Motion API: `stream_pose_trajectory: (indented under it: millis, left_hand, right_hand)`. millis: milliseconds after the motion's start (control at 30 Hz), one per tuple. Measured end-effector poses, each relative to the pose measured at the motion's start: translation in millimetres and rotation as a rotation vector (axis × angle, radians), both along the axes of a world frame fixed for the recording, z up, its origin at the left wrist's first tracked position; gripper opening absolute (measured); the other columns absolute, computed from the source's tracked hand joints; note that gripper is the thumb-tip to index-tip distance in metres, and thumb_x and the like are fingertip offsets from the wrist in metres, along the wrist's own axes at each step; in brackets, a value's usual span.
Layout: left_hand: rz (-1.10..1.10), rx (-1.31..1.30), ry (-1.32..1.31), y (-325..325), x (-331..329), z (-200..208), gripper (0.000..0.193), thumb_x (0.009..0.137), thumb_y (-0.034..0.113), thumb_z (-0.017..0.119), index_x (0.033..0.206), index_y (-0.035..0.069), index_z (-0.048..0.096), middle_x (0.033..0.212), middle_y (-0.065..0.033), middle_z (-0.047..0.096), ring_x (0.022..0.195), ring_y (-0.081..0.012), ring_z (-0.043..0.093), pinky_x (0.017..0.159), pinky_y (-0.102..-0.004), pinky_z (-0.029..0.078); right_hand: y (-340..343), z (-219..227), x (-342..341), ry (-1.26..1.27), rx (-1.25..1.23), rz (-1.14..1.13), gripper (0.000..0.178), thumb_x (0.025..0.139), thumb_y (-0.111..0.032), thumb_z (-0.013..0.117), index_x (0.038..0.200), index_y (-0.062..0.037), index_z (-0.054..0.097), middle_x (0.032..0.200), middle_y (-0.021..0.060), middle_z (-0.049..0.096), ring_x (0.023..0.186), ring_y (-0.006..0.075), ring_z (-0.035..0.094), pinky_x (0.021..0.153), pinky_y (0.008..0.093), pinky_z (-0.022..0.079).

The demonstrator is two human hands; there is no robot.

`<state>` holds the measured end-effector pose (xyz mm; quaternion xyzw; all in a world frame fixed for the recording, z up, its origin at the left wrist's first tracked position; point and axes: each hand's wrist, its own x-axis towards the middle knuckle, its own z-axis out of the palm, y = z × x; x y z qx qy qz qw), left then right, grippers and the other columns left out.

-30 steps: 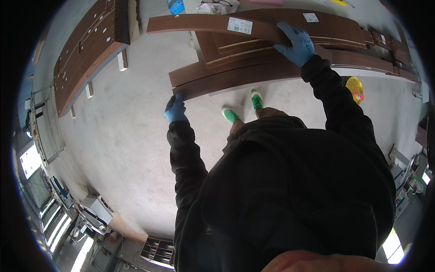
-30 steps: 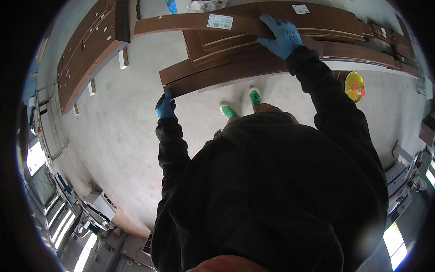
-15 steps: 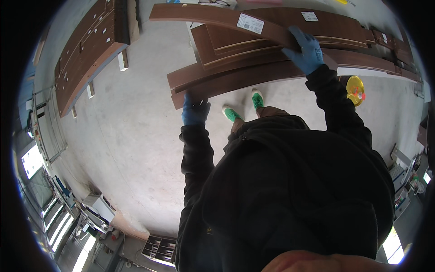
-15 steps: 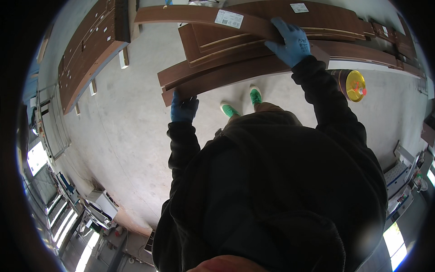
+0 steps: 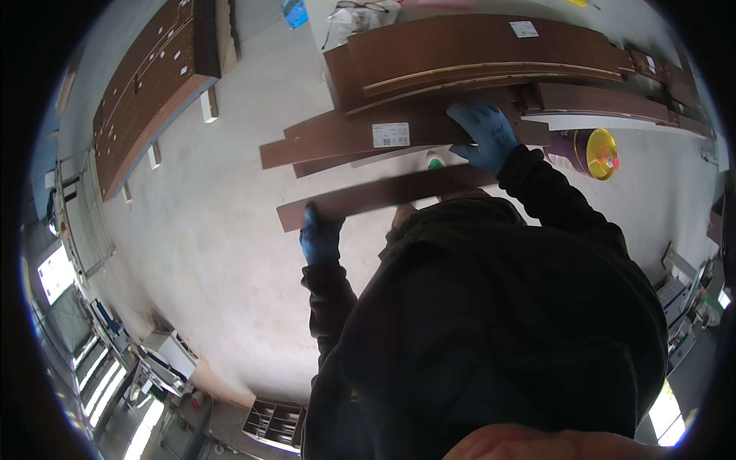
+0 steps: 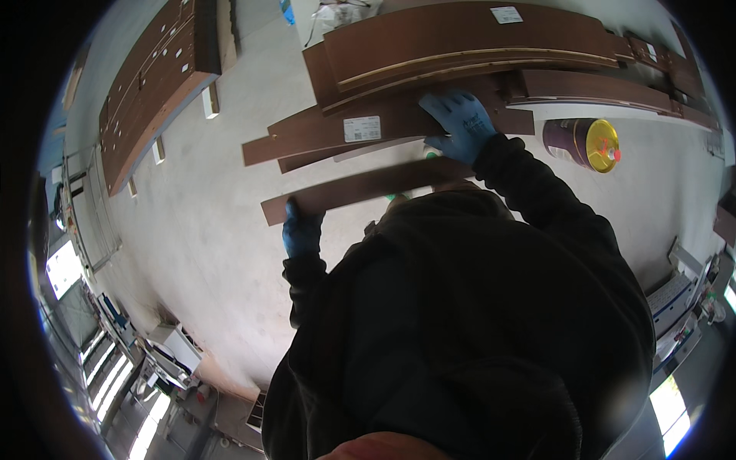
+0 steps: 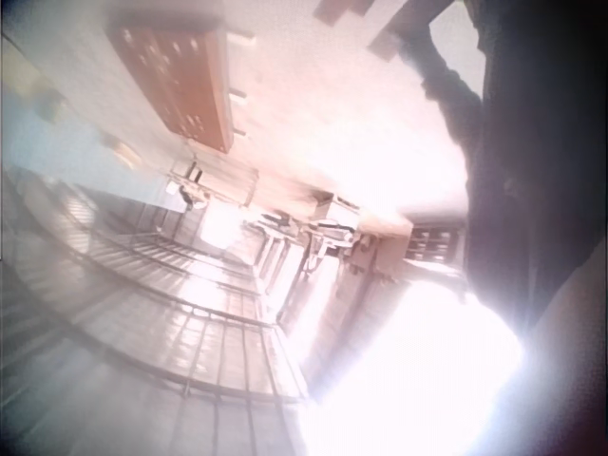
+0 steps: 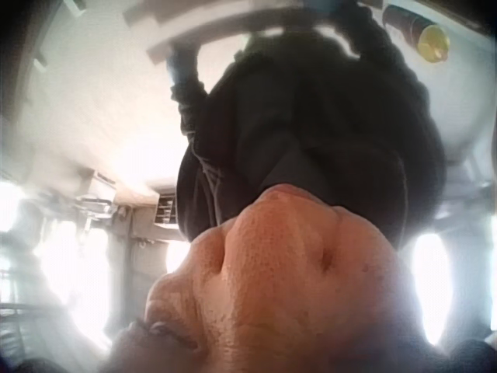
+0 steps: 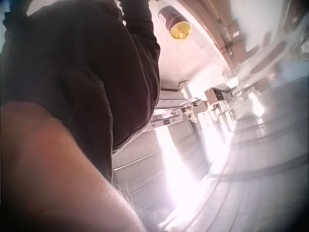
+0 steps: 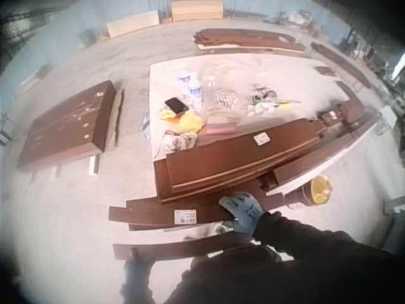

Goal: The person handles several brown wooden panels, wiping them with a cloth and liquid from a bottle, then applies a brown filler from a tube to small spots on the panel edges. The person moves panels between a workbench and a larger surface, wipes both sides, and applies filler to multiple points.

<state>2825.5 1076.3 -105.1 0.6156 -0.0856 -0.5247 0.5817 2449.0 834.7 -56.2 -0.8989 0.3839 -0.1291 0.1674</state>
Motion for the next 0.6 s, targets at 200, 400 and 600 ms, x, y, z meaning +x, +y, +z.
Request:
stream_pose_trajectory:
  millis: [200, 400, 600]
  left_hand:
    - [0.289, 0.064, 0.257, 54.0, 17.0, -0.9, 0.051, 0.108, 0.032, 0.063, 0.134, -0.012, 0.059, 0.128, -0.0182, 0.068, 0.115, -0.0257, 0.065, 0.105, -0.0400, 0.053]
    - [0.299, 0.000, 0.470, 83.9, 40.4, -36.4, 0.051, 0.109, 0.031, 0.063, 0.141, -0.009, 0.055, 0.141, -0.0178, 0.061, 0.130, -0.0289, 0.056, 0.116, -0.0447, 0.044]
    - [0.290, -0.080, 0.478, 86.5, 43.6, -38.1, 0.049, 0.110, 0.029, 0.059, 0.143, -0.007, 0.054, 0.143, -0.0191, 0.060, 0.132, -0.0316, 0.055, 0.118, -0.0481, 0.043]
  right_hand:
    - [1.5, -32.4, 10.1, 0.074, -0.083, 0.108, 0.074, 0.077, -0.040, 0.085, 0.140, -0.0093, 0.060, 0.135, 0.0148, 0.065, 0.124, 0.0375, 0.060, 0.113, 0.0519, 0.043]
    - [0.3, -45.9, 5.7, 0.068, -0.137, 0.099, 0.071, 0.074, -0.034, 0.086, 0.137, -0.0096, 0.063, 0.133, 0.0122, 0.065, 0.124, 0.0354, 0.059, 0.115, 0.0514, 0.042]
    - [2.8, -44.6, 18.6, 0.088, -0.196, 0.067, 0.068, 0.073, -0.036, 0.087, 0.133, -0.0119, 0.066, 0.130, 0.0097, 0.065, 0.122, 0.0323, 0.060, 0.115, 0.0502, 0.043]
